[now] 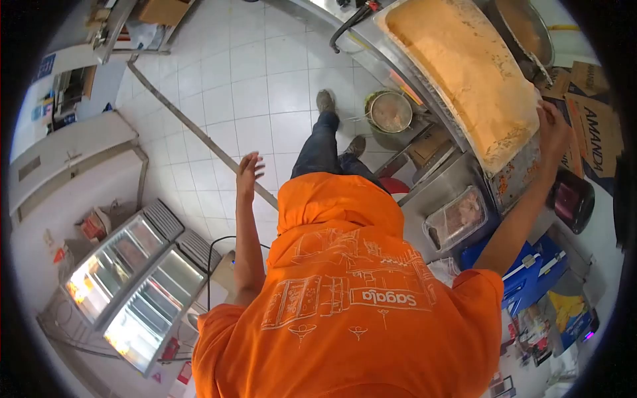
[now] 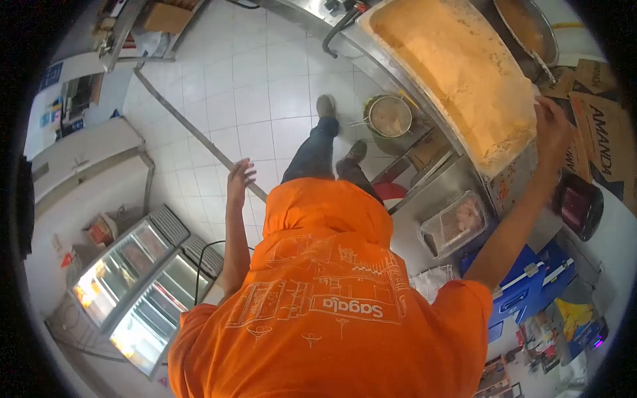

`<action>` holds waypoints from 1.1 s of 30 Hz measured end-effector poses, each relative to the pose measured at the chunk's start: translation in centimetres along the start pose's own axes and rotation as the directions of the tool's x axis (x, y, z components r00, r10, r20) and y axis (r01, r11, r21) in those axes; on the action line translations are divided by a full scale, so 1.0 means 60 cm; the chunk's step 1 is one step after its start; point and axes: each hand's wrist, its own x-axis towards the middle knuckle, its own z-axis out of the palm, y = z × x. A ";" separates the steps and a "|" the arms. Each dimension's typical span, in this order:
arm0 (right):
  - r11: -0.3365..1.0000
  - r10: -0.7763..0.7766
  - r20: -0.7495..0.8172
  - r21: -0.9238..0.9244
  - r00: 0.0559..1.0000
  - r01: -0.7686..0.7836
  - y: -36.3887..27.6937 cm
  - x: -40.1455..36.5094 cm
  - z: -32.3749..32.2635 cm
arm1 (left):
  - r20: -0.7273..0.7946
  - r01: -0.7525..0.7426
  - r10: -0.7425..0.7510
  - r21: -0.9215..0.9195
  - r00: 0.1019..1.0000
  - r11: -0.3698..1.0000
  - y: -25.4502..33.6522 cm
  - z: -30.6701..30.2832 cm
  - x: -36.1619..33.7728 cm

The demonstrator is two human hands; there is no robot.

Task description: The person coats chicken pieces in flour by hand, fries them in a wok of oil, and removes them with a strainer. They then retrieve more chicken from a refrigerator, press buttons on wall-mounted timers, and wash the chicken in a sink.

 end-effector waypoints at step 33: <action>0.022 0.308 0.624 0.750 0.718 -0.661 -0.127 -0.338 0.471 | -0.143 0.127 -0.085 0.322 0.986 0.938 -0.291 -0.165 -0.136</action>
